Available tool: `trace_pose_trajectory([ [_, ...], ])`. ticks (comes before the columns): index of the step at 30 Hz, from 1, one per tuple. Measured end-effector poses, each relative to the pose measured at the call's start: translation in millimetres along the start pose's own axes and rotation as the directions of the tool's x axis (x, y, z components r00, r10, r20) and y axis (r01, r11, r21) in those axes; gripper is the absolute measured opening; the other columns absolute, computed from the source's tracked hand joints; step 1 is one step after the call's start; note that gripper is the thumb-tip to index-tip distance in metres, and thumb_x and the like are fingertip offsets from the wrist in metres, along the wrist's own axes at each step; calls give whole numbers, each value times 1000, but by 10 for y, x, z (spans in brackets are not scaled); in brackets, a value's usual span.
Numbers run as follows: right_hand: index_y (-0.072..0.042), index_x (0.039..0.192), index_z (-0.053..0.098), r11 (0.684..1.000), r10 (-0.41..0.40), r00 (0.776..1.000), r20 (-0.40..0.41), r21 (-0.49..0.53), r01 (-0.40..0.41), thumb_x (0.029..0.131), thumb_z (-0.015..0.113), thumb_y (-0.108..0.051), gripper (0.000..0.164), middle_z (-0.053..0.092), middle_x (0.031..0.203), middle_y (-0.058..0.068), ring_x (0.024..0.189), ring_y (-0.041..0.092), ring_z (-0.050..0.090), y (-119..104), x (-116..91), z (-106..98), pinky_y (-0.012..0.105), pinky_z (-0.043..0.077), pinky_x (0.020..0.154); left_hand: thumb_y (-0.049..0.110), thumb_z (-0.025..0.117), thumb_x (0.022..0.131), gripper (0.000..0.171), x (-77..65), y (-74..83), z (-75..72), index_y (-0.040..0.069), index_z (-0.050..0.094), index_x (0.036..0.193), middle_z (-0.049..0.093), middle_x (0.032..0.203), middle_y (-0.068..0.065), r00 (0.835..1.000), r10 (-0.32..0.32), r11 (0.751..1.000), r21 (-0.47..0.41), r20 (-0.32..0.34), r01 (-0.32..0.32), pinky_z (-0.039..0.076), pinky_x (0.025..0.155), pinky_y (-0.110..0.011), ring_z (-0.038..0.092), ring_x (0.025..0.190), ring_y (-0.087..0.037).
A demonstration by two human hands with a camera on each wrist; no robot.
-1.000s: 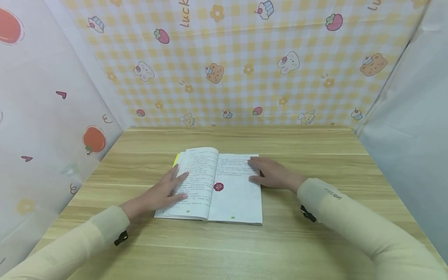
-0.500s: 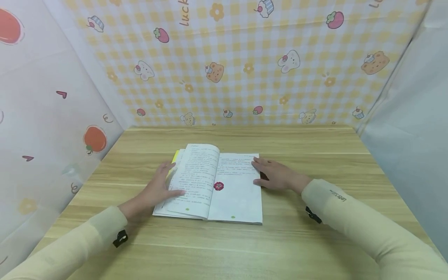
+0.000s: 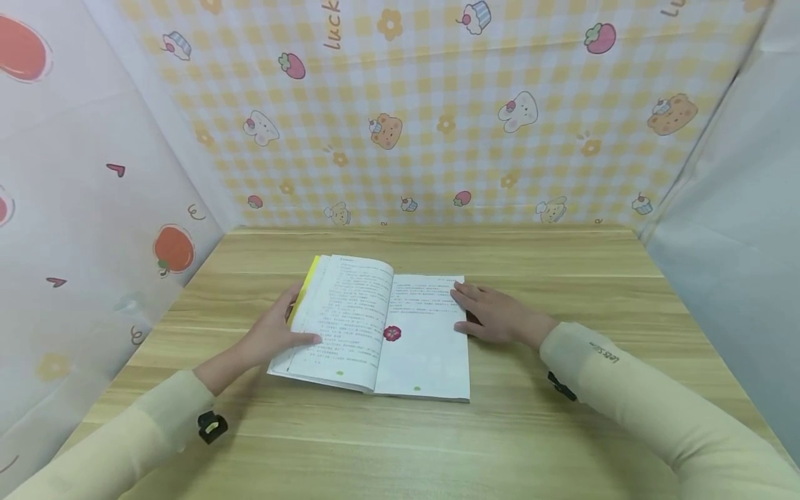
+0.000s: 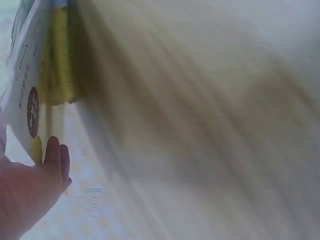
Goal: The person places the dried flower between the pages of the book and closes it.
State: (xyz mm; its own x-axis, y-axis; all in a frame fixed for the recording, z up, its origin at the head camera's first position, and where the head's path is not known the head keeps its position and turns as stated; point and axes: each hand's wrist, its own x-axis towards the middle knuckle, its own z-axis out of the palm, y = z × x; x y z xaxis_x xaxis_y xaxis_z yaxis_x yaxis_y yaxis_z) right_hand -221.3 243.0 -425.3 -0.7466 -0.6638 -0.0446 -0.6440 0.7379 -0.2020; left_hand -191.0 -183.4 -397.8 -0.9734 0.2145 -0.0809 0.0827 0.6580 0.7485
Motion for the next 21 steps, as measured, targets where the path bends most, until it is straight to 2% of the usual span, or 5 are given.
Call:
trace_pose_trajectory([
  [5,-1,152,28,1000,-16,1000,-1,-26,16,99,47,-51,75,25,157,18,140,40,26,3,-4,3,53,27,111,19,88,70,119,-29,179,-49,14,7,157,14,160,-15,997,76,996,37,-3,-76,26,110,-56,21,141,-41],
  [10,0,151,29,998,-32,999,-10,-52,31,99,47,-51,75,25,156,18,141,38,26,20,-4,17,52,26,112,6,85,72,118,-54,432,-71,18,6,158,13,161,-12,989,146,989,33,19,-146,50,92,-44,46,125,-37],
  [14,0,151,28,997,-35,999,-10,-64,34,99,45,-52,76,25,156,18,142,36,25,36,1,35,51,25,113,-4,79,74,120,-80,650,-65,21,-4,157,7,161,-13,983,170,985,-18,72,-169,57,70,-32,58,104,-33],
  [18,0,151,28,997,-38,999,-14,-68,37,99,45,-53,76,25,156,18,142,35,24,41,3,41,50,24,114,-12,72,76,121,-104,850,-39,21,-13,155,3,161,-13,973,199,979,-76,121,-190,57,78,-35,51,120,-37],
  [21,0,151,29,996,-42,999,-18,-73,40,99,46,-52,76,26,156,18,142,35,25,35,-4,30,50,23,114,-17,65,77,118,-105,989,-4,19,-17,154,5,161,-12,964,212,970,-153,158,-188,51,91,-40,35,136,-36],
])
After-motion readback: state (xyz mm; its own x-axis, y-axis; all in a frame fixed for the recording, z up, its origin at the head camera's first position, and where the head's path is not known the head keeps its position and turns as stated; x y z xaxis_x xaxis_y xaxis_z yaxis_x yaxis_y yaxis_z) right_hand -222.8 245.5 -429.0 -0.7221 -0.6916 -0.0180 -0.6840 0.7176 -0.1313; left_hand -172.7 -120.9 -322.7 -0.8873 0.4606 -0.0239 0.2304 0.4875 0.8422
